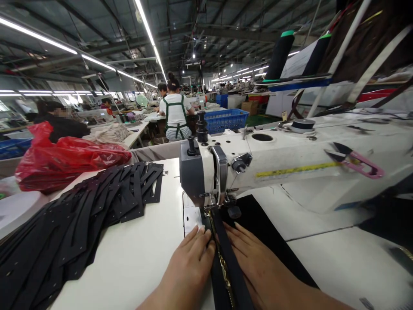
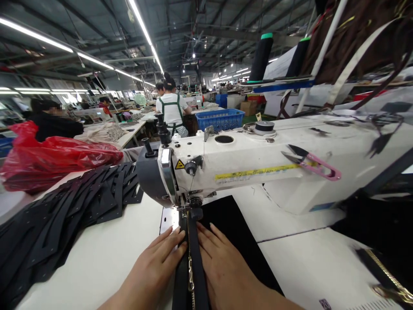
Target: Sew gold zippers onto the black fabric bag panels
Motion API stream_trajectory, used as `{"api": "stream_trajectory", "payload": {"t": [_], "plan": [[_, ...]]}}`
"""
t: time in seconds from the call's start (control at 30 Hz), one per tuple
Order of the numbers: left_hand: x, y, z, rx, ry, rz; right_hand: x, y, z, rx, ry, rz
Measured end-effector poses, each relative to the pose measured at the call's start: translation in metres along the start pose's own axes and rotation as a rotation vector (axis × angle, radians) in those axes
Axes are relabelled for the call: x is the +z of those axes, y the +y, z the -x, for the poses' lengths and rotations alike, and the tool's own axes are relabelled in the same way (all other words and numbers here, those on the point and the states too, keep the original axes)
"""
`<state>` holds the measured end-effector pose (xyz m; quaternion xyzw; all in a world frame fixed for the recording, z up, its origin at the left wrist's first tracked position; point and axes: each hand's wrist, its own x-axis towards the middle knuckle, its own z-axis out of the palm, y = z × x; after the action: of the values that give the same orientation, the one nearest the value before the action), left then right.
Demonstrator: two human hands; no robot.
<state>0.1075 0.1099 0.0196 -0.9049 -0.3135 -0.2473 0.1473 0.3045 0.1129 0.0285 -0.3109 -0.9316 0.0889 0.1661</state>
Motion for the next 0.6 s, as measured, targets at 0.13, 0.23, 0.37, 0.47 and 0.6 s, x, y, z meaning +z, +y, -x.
{"api": "stream_trajectory", "payload": {"t": [0.13,0.23,0.37,0.47,0.6], "plan": [[0.001,-0.001,-0.004,0.01,0.004,0.018,0.0,0.003,-0.002,0.0,-0.001,-0.018],[0.002,-0.004,-0.007,0.01,0.017,0.014,0.001,0.007,-0.003,0.004,-0.012,-0.026],[0.003,-0.009,-0.01,0.02,0.025,-0.004,0.004,0.013,-0.005,0.002,0.004,-0.046],[0.003,-0.013,-0.014,0.011,0.037,-0.015,0.005,0.016,-0.009,-0.003,0.036,-0.059],[0.005,-0.018,-0.019,0.006,0.05,-0.001,0.002,0.018,-0.016,0.004,0.054,-0.063]]}}
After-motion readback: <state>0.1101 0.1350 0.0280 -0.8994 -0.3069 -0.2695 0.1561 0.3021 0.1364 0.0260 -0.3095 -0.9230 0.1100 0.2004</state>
